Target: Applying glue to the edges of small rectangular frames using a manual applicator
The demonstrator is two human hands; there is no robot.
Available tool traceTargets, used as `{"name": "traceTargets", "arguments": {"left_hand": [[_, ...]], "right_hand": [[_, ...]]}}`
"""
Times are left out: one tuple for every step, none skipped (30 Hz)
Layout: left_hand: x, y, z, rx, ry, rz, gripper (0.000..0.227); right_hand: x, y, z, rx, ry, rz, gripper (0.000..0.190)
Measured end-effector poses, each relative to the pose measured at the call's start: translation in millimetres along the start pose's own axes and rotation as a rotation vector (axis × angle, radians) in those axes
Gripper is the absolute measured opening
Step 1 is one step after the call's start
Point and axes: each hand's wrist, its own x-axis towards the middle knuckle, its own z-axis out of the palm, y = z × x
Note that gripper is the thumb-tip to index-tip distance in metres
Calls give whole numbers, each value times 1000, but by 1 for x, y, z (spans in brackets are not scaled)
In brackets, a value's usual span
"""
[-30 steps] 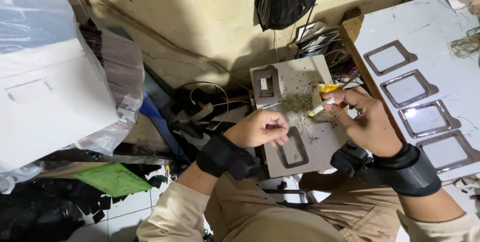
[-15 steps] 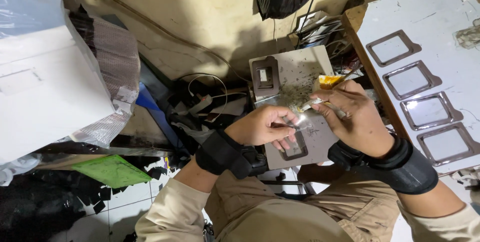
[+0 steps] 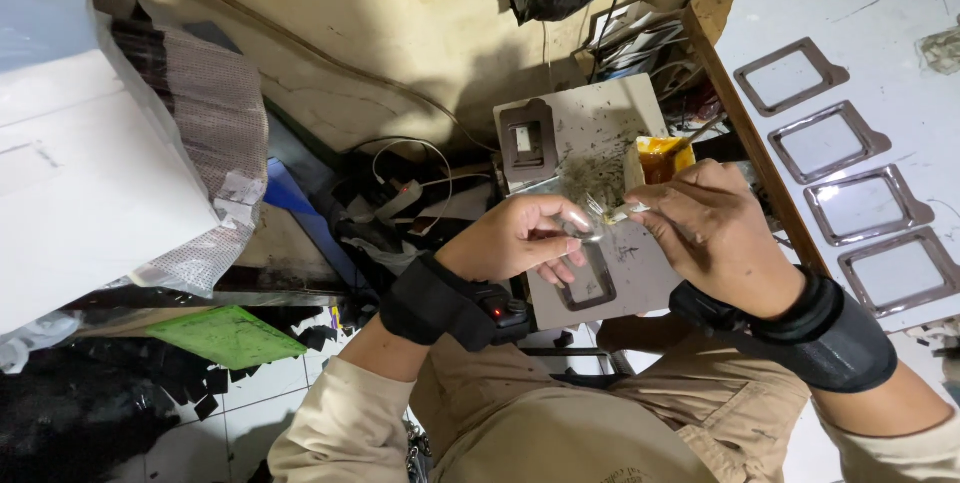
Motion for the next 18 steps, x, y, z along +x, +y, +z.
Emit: {"name": "traceTargets", "arguments": {"left_hand": [[0, 0, 0, 0, -2, -2, 25], [-1, 1, -1, -6, 3, 4, 24], [-2, 2, -2, -13, 9, 10, 23], [-2, 0, -1, -12, 8, 9, 23], [-2, -1, -1, -31, 36, 17, 24], [-2, -2, -1, -48, 64, 26, 25], [-5, 1, 0, -46, 62, 25, 25], [-7, 4, 1, -16, 107, 45, 26], [-9, 8, 3, 14, 152, 64, 27], [-8, 3, 4, 24, 150, 69, 27], [-7, -1, 6, 5, 210, 103, 26], [-6, -5, 7, -12, 269, 139, 24], [-4, -9, 9, 0, 267, 146, 24], [-2, -15, 13, -74, 288, 168, 23], [0, -21, 16, -149, 308, 189, 22], [3, -23, 20, -144, 306, 193, 22], [6, -25, 23, -185, 329, 210, 22], [9, -29, 27, -230, 354, 225, 22]], "right_hand": [[-2, 0, -1, 0, 1, 3, 25], [-3, 0, -1, -36, 3, -7, 24], [-4, -1, -2, -72, 6, -16, 24], [-5, -1, -3, -72, 7, -15, 24], [-6, -1, -4, -68, 3, -13, 23], [-6, -1, -5, -65, 0, -11, 23], [-8, -2, -7, -65, 2, -10, 23], [-9, -1, -8, -85, -5, -3, 26], [-10, -1, -10, -106, -12, 4, 29], [-11, 0, -12, -111, -1, 2, 29], [-11, 2, -14, -88, 27, 31, 27], [-11, 4, -15, -65, 57, 58, 25], [-11, 5, -14, -71, 69, 54, 25], [-13, 7, -14, -46, 107, 110, 26], [-14, 8, -13, -20, 144, 166, 28], [-10, 5, -13, -24, 150, 164, 28], [-7, 2, -12, -25, 176, 177, 27], [-5, -1, -12, -23, 200, 190, 26]]}}
